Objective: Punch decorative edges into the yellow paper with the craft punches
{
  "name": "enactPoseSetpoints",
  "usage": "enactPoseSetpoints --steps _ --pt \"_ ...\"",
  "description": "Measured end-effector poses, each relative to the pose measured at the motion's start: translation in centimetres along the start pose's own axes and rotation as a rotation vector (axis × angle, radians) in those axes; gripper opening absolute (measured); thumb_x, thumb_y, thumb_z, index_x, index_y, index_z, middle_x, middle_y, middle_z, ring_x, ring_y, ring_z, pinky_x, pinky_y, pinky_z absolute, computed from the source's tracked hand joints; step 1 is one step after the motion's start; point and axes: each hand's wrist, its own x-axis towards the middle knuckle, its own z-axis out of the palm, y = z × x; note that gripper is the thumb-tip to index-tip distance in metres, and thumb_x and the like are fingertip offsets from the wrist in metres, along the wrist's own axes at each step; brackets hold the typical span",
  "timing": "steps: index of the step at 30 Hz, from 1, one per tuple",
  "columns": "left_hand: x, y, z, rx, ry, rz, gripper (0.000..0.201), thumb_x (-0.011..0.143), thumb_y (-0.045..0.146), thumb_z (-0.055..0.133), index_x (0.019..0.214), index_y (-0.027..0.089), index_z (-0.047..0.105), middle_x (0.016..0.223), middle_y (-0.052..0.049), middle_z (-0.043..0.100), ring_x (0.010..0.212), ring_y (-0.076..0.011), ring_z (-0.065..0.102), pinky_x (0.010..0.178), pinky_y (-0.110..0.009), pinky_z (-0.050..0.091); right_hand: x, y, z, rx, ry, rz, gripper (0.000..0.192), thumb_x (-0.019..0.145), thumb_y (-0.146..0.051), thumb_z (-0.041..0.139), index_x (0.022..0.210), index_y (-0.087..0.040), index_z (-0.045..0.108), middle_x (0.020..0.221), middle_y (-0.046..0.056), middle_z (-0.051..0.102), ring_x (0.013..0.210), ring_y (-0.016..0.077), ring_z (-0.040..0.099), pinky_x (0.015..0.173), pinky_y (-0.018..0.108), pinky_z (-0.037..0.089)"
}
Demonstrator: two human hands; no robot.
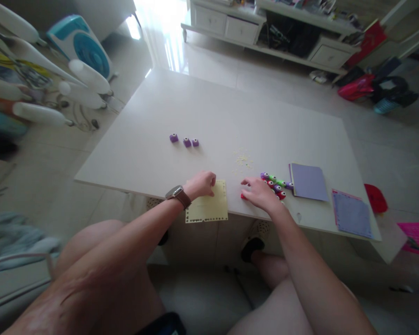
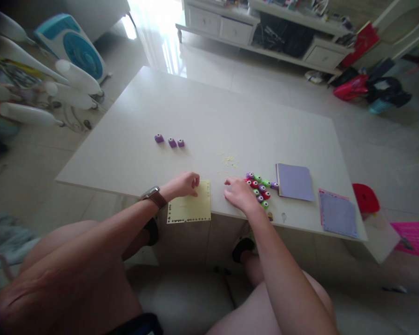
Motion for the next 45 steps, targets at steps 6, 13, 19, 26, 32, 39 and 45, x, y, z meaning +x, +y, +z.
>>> enactPoseSetpoints --steps 6,13,19,26,32,39,45 --pt "-0.2 0.3 -0.4 0.016 -0.013 0.002 0.031 0.061 0.024 0.085 0.086 0.019 0.069 0.084 -0.003 0.069 0.074 -0.0169 0.059 0.061 -0.027 0.040 1.7 0.7 2.0 0.094 0.175 0.029 0.035 0.085 -0.021 0.060 0.119 -0.013 0.063 0.123 0.016 0.066 0.117 0.0259 0.060 0.104 0.038 0.045" --pt "-0.3 0.3 -0.4 0.007 -0.016 0.000 0.030 0.061 0.025 0.085 0.086 0.020 0.068 0.083 -0.002 0.068 0.072 -0.0159 0.058 0.059 -0.027 0.038 2.6 0.3 2.3 0.256 0.256 0.083 0.025 0.086 -0.016 0.053 0.108 -0.015 0.064 0.109 0.013 0.071 0.099 0.0219 0.066 0.093 0.036 0.051" --pt "-0.3 0.5 -0.4 0.016 -0.018 -0.010 0.030 0.061 0.025 0.085 0.086 0.020 0.068 0.084 -0.002 0.069 0.073 -0.0160 0.058 0.061 -0.027 0.038 3.3 -0.2 3.3 0.535 0.233 0.172 0.030 0.083 -0.014 0.053 0.112 -0.017 0.060 0.118 0.013 0.069 0.105 0.0201 0.067 0.094 0.034 0.053" --pt "-0.5 0.4 -0.3 0.009 -0.007 0.009 0.028 0.062 0.025 0.083 0.086 0.020 0.068 0.084 -0.003 0.070 0.073 -0.0160 0.058 0.061 -0.027 0.039 4.3 0.1 4.1 0.733 0.271 0.178 0.025 0.080 -0.014 0.051 0.103 -0.019 0.057 0.114 0.012 0.070 0.104 0.0193 0.069 0.098 0.037 0.054" --pt "-0.2 0.0 0.0 -0.006 -0.003 0.012 0.030 0.061 0.026 0.084 0.085 0.020 0.068 0.084 -0.002 0.069 0.072 -0.0156 0.058 0.061 -0.027 0.039 4.5 0.5 4.3 0.753 0.390 0.188 0.033 0.079 -0.014 0.051 0.111 -0.021 0.056 0.139 0.014 0.060 0.134 0.0220 0.054 0.109 0.041 0.046" --pt "-0.4 0.1 -0.4 -0.002 -0.002 -0.002 0.029 0.062 0.024 0.083 0.086 0.020 0.068 0.086 -0.003 0.070 0.074 -0.0160 0.059 0.061 -0.027 0.039 3.0 -0.7 2.3 0.610 0.242 0.181 0.019 0.082 -0.018 0.053 0.099 -0.020 0.062 0.106 0.008 0.072 0.092 0.0199 0.069 0.086 0.035 0.055" --pt "-0.3 -0.9 -1.5 0.059 0.027 -0.030 0.028 0.065 0.025 0.081 0.089 0.021 0.066 0.089 -0.003 0.070 0.077 -0.0172 0.061 0.061 -0.027 0.038 0.2 -1.8 0.6 0.085 0.099 -0.070 0.017 0.076 -0.014 0.064 0.091 -0.019 0.069 0.099 0.007 0.068 0.102 0.0226 0.061 0.093 0.034 0.047"
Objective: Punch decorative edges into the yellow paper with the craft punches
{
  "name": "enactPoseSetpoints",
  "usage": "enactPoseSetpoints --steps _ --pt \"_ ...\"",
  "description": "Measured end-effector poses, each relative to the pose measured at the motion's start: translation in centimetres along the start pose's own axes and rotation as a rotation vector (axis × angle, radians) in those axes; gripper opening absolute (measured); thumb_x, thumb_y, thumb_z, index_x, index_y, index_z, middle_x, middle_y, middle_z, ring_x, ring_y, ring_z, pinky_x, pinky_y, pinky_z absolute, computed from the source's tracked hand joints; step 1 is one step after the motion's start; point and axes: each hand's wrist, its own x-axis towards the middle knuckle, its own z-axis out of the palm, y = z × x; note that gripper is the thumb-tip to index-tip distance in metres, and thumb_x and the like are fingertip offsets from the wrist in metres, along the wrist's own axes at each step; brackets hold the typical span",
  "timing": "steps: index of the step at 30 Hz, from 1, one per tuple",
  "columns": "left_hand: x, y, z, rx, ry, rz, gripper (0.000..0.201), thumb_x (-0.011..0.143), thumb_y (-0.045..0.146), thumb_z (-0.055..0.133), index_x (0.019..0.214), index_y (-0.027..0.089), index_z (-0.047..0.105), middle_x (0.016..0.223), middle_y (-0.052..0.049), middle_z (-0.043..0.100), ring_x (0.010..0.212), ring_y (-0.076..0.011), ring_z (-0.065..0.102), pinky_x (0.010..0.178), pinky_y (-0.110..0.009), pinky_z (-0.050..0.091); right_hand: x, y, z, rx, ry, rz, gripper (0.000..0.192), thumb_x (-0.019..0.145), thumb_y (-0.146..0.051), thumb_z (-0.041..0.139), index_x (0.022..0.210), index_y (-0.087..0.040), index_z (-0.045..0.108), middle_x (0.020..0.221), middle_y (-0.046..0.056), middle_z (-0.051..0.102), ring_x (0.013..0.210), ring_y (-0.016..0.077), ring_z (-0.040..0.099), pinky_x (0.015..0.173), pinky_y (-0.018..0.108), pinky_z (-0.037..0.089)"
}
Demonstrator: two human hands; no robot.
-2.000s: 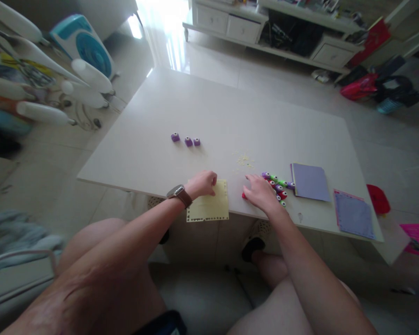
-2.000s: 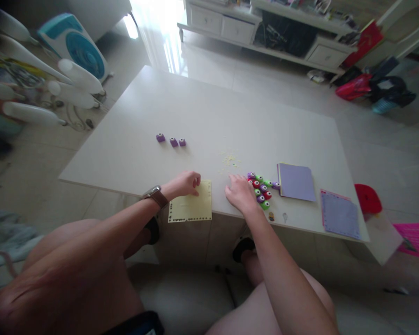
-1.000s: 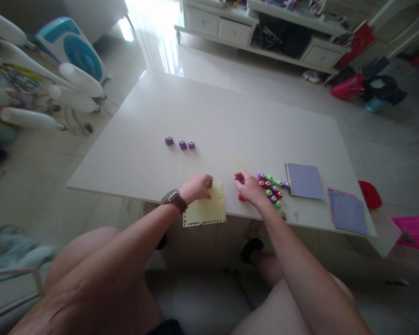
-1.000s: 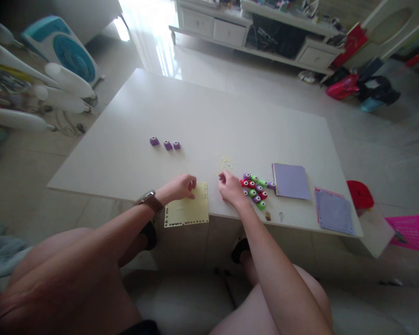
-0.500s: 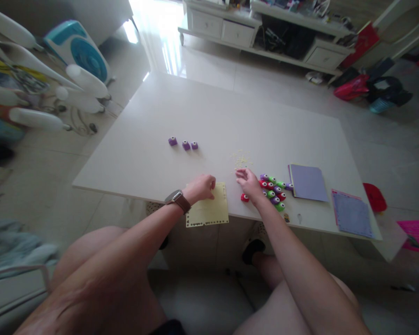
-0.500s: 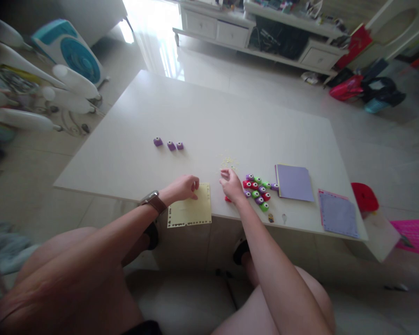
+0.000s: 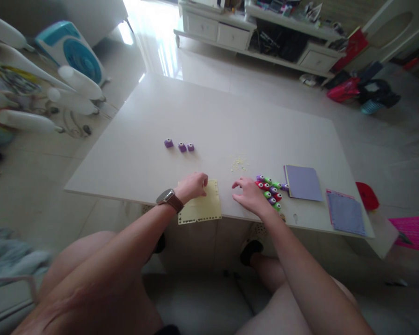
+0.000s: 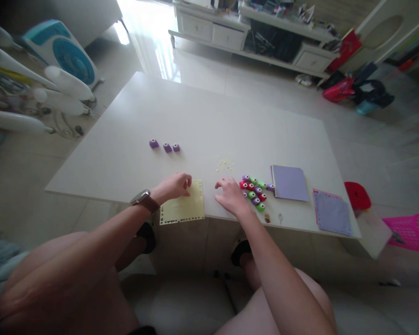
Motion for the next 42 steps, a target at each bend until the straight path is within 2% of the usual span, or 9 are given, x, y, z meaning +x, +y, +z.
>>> enactPoseSetpoints --steps 2,6,14,19,23,28,32,39,42 --pt "0.1 -0.5 -0.2 0.024 0.009 -0.001 0.028 0.066 0.026 0.081 0.089 0.022 0.066 0.089 -0.003 0.070 0.079 -0.0178 0.061 0.061 -0.028 0.038 -0.9 0.3 -0.5 -0.060 -0.075 -0.051 0.016 0.076 -0.015 0.066 0.091 -0.020 0.070 0.097 0.006 0.067 0.100 0.0226 0.060 0.088 0.032 0.047" --pt "0.3 -0.9 -0.3 0.045 0.018 0.000 0.028 0.066 0.027 0.080 0.090 0.022 0.066 0.090 -0.003 0.070 0.080 -0.0187 0.062 0.061 -0.029 0.037 -1.8 1.1 -1.1 -0.104 -0.198 -0.017 0.012 0.081 -0.014 0.064 0.087 -0.021 0.071 0.090 0.004 0.068 0.084 0.0189 0.061 0.076 0.029 0.045" --pt "0.1 -0.7 -1.3 0.050 0.007 0.013 0.022 0.072 0.029 0.069 0.093 0.023 0.067 0.091 -0.004 0.070 0.081 -0.0200 0.063 0.064 -0.030 0.042 -1.6 2.6 -1.7 -0.390 -0.118 0.044 0.020 0.086 -0.009 0.056 0.087 -0.020 0.072 0.094 0.008 0.072 0.094 0.0239 0.061 0.083 0.036 0.041" --pt "0.0 -1.7 -3.3 0.077 0.265 -0.034 0.034 0.082 0.033 0.062 0.112 0.018 0.064 0.115 -0.012 0.064 0.110 -0.0278 0.058 0.091 -0.037 0.048 -1.7 3.1 -1.7 -0.442 -0.082 0.100 0.019 0.088 -0.010 0.055 0.091 -0.020 0.072 0.101 0.010 0.071 0.104 0.0268 0.058 0.086 0.039 0.040" --pt "0.1 -3.0 -4.3 0.101 0.392 -0.147 0.054 0.084 0.035 0.062 0.132 0.013 0.055 0.133 -0.018 0.055 0.128 -0.0359 0.047 0.105 -0.046 0.044 -1.6 2.4 -1.6 -0.417 -0.052 0.114 0.016 0.090 -0.014 0.057 0.093 -0.019 0.072 0.103 0.009 0.070 0.105 0.0258 0.057 0.086 0.038 0.039" --pt "0.3 -4.9 -4.3 0.066 0.396 -0.234 0.068 0.085 0.039 0.060 0.146 0.015 0.044 0.154 -0.018 0.041 0.139 -0.0394 0.038 0.111 -0.053 0.040 -1.5 1.7 -1.4 -0.328 -0.037 0.067 0.010 0.091 -0.024 0.063 0.096 -0.020 0.070 0.105 0.008 0.068 0.107 0.0251 0.057 0.088 0.036 0.037" --pt "0.6 -6.6 -4.7 0.034 0.434 -0.287 0.078 0.086 0.040 0.058 0.155 0.014 0.033 0.166 -0.016 0.027 0.150 -0.0379 0.026 0.117 -0.054 0.035 -1.6 1.7 -1.2 -0.283 -0.025 0.054 0.010 0.092 -0.025 0.062 0.095 -0.020 0.070 0.104 0.007 0.068 0.107 0.0255 0.057 0.088 0.036 0.037" --pt "1.6 -8.6 -5.7 0.037 0.439 -0.308 0.080 0.087 0.035 0.054 0.159 0.018 0.025 0.170 -0.010 0.020 0.154 -0.0342 0.021 0.121 -0.050 0.031 -1.7 2.1 -1.1 -0.203 0.028 0.021 0.010 0.093 -0.022 0.059 0.092 -0.021 0.069 0.102 0.006 0.068 0.106 0.0253 0.058 0.089 0.038 0.036" --pt "1.7 -8.5 -5.7 0.065 0.417 -0.291 0.081 0.086 0.035 0.055 0.160 0.019 0.025 0.168 -0.009 0.025 0.150 -0.0340 0.029 0.119 -0.050 0.035 -1.5 2.1 -1.1 -0.194 0.021 0.019 0.009 0.092 -0.022 0.059 0.092 -0.021 0.069 0.102 0.006 0.068 0.106 0.0257 0.058 0.088 0.038 0.036"
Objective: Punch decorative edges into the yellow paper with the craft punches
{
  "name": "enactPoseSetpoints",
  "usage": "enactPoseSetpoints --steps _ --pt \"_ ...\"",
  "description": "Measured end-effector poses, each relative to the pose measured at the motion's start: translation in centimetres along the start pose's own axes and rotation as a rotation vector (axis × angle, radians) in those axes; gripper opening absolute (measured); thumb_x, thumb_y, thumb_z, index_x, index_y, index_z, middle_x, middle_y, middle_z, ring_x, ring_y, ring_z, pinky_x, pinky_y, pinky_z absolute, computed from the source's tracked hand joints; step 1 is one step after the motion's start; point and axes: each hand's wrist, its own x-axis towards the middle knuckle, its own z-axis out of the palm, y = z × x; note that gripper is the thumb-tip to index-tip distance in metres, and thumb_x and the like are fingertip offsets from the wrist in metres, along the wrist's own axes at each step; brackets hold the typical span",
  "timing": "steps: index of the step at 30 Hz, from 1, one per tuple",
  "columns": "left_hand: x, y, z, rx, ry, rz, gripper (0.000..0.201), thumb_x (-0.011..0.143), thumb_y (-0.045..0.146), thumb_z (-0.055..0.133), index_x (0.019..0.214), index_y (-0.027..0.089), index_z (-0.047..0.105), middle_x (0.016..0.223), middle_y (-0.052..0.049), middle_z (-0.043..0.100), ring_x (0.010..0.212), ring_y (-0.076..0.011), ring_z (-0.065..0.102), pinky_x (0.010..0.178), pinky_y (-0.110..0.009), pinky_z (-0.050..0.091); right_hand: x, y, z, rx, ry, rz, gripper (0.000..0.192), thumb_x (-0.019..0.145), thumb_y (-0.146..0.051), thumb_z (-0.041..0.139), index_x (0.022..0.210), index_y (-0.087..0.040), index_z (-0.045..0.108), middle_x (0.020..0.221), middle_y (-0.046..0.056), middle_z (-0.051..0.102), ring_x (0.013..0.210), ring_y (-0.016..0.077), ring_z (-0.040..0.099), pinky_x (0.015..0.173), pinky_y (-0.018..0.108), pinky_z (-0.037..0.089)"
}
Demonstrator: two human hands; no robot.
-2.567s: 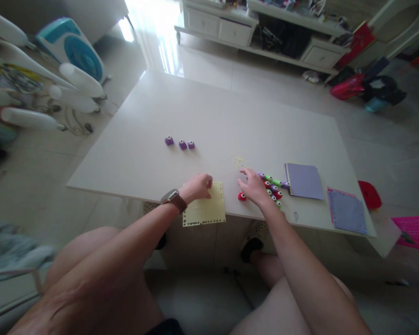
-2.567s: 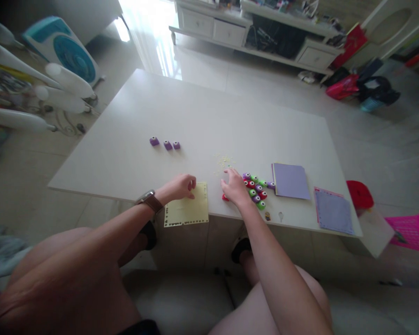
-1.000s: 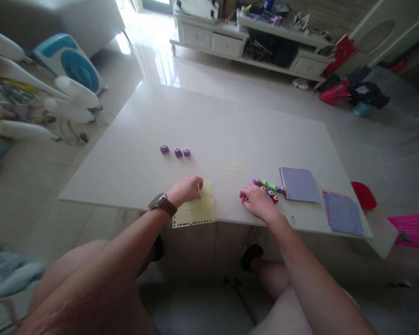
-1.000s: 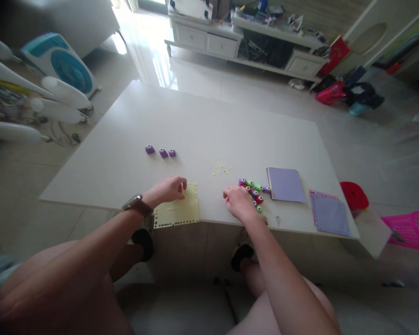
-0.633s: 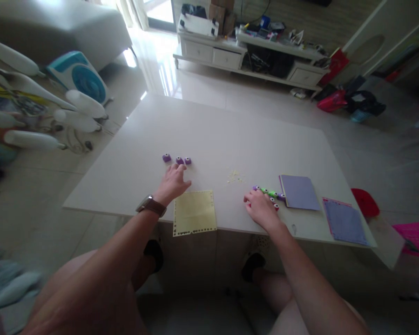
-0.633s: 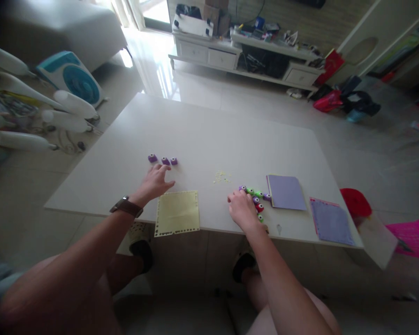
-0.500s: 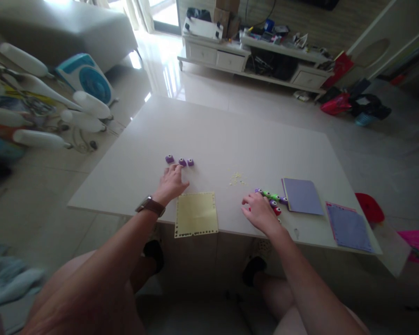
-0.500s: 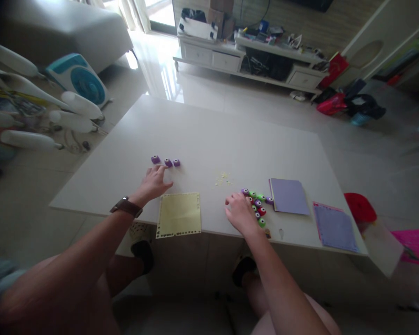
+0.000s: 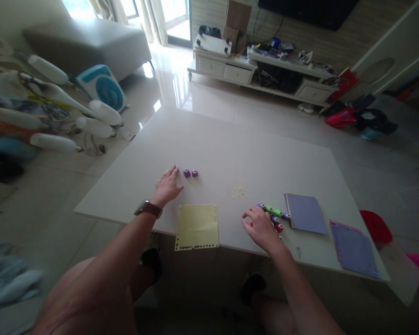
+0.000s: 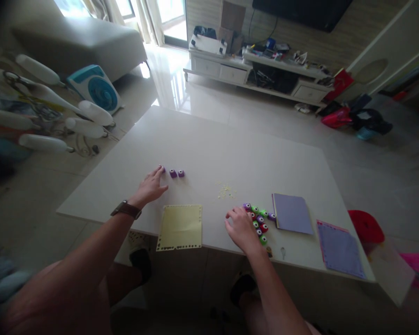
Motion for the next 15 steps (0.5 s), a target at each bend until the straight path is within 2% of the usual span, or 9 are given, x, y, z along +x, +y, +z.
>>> enactPoseSetpoints --steps 3,5,9,11,15 --pt "-0.08 0.24 -0.26 0.041 0.029 -0.019 0.082 0.084 0.035 0.056 0.159 0.019 0.028 0.160 -0.014 0.036 0.140 -0.0377 0.040 0.108 -0.053 0.044 0.13 0.07 -0.03 0.006 -0.002 0.005 0.009 0.092 -0.022 0.059 0.092 -0.021 0.068 0.102 0.006 0.068 0.107 0.0261 0.058 0.089 0.038 0.036" --pt "-0.09 0.25 -0.49 0.068 0.045 -0.039 0.073 0.084 0.033 0.055 0.154 0.018 0.039 0.151 -0.017 0.044 0.132 -0.0387 0.045 0.101 -0.053 0.048 0.21 0.11 -0.04 0.008 0.006 0.002 0.009 0.092 -0.021 0.059 0.092 -0.021 0.068 0.103 0.006 0.068 0.107 0.0262 0.058 0.089 0.038 0.036" --pt "-0.03 -0.30 -0.74 0.077 0.046 -0.018 0.047 0.085 0.020 0.048 0.128 0.016 0.065 0.133 -0.017 0.053 0.119 -0.0313 0.053 0.098 -0.042 0.049 0.32 -0.02 -0.01 0.025 0.020 -0.013 0.009 0.091 -0.020 0.059 0.091 -0.022 0.067 0.102 0.006 0.068 0.107 0.0258 0.058 0.090 0.038 0.036" --pt "-0.13 -0.63 -0.77 0.081 0.035 0.001 0.040 0.084 0.016 0.048 0.118 0.017 0.069 0.124 -0.015 0.057 0.113 -0.0287 0.056 0.096 -0.039 0.049 0.31 -0.22 -0.01 0.037 0.025 -0.027 0.008 0.092 -0.020 0.059 0.090 -0.022 0.067 0.101 0.006 0.068 0.106 0.0256 0.057 0.090 0.038 0.036" --pt "-0.79 -0.27 -0.82 0.103 0.024 0.048 0.029 0.087 0.017 0.049 0.107 0.018 0.071 0.105 -0.015 0.066 0.108 -0.0313 0.058 0.092 -0.042 0.049 0.20 -0.81 -0.14 0.055 0.053 -0.054 0.007 0.092 -0.020 0.059 0.090 -0.022 0.066 0.099 0.005 0.067 0.103 0.0254 0.058 0.091 0.039 0.037"
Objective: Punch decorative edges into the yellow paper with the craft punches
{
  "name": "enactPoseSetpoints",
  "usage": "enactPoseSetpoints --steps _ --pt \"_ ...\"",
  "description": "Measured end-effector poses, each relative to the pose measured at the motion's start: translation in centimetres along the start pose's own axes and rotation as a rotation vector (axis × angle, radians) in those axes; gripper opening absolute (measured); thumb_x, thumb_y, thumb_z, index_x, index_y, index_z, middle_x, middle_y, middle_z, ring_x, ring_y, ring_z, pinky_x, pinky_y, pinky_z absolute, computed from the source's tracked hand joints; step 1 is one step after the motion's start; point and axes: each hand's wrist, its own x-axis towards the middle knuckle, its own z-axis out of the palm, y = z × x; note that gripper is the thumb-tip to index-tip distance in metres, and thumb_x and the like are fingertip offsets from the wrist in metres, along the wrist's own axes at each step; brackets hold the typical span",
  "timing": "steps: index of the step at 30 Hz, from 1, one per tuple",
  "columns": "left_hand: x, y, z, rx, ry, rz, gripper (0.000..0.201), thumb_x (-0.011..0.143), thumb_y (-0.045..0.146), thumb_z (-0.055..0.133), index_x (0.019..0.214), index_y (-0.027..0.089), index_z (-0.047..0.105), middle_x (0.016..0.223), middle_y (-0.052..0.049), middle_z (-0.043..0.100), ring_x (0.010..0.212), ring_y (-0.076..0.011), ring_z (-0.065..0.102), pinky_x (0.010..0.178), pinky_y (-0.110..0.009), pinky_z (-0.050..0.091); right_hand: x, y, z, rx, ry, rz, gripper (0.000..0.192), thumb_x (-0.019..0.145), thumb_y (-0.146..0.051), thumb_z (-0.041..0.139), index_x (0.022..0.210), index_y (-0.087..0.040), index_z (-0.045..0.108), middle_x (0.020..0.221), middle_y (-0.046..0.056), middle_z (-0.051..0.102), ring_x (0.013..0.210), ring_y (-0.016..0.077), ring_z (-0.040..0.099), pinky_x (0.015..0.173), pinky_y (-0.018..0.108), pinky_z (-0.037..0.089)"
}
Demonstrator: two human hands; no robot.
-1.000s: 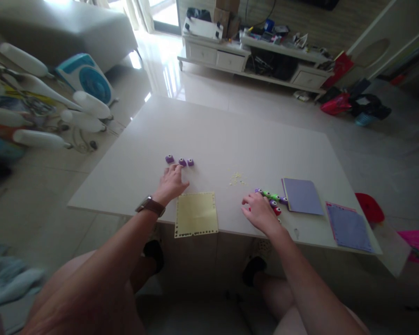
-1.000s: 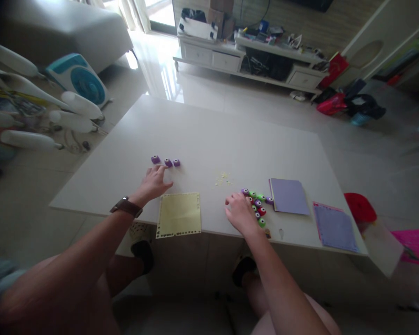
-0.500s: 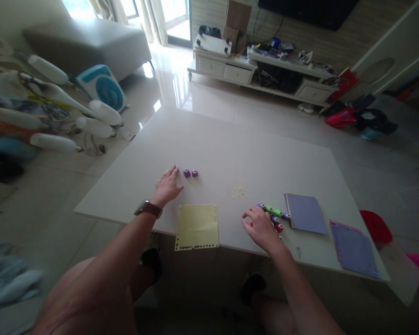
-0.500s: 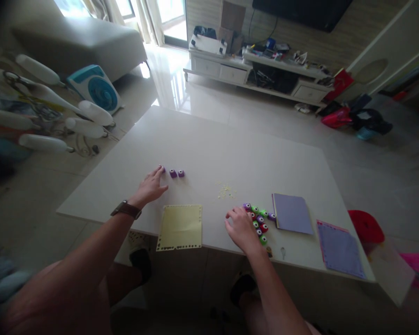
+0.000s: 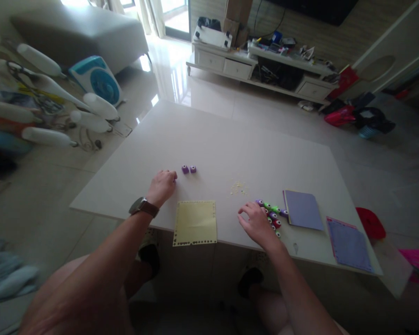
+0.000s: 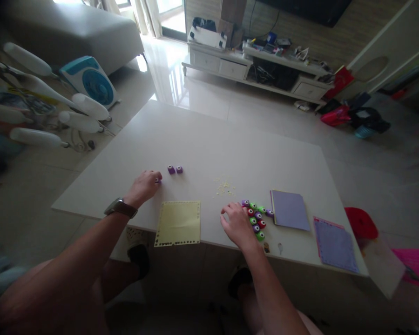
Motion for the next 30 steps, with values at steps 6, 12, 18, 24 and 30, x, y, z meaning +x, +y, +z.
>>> enactPoseSetpoints --steps 6,12,18,24,30 --pt "-1.8 5.5 1.2 -0.587 -0.067 0.031 0.031 0.086 0.024 0.063 0.116 0.014 0.066 0.107 -0.012 0.069 0.086 -0.0195 0.065 0.076 -0.032 0.052 0.2 -1.4 -0.4 0.054 0.078 -0.047 0.007 0.092 -0.018 0.059 0.093 -0.022 0.064 0.099 0.006 0.067 0.102 0.0251 0.060 0.095 0.041 0.040" --pt "-4.5 11.8 2.8 -1.251 -0.512 0.002 0.023 0.082 0.028 0.071 0.098 0.013 0.071 0.091 -0.009 0.075 0.076 -0.0141 0.067 0.076 -0.030 0.054 0.5 -3.9 -1.0 0.191 0.083 -0.126 0.021 0.092 -0.023 0.063 0.113 -0.022 0.061 0.111 0.008 0.063 0.105 0.0247 0.060 0.092 0.039 0.048" --pt "-5.7 13.9 2.0 -1.397 -0.706 -0.061 0.023 0.079 0.032 0.077 0.085 0.011 0.071 0.090 -0.010 0.075 0.072 -0.0101 0.064 0.080 -0.030 0.054 0.6 -4.6 -0.5 0.257 0.136 -0.115 0.013 0.091 -0.022 0.066 0.102 -0.023 0.059 0.102 0.006 0.061 0.097 0.0227 0.060 0.085 0.035 0.048" --pt "-6.1 14.1 2.0 -1.307 -0.725 -0.053 0.036 0.077 0.047 0.077 0.074 0.013 0.067 0.073 -0.004 0.066 0.065 -0.0092 0.057 0.068 -0.027 0.049 0.7 -4.4 0.1 0.262 0.164 -0.075 0.017 0.090 -0.029 0.070 0.094 -0.022 0.055 0.093 0.004 0.060 0.084 0.0202 0.058 0.074 0.031 0.045" --pt "-5.2 13.0 2.0 -1.173 -0.766 0.095 0.042 0.090 0.054 0.060 0.081 0.013 0.066 0.074 -0.005 0.066 0.069 -0.0138 0.063 0.069 -0.030 0.048 1.0 -4.3 -0.1 0.274 0.131 -0.056 0.009 0.091 -0.021 0.062 0.099 -0.022 0.057 0.093 0.004 0.064 0.084 0.0193 0.060 0.076 0.030 0.045"
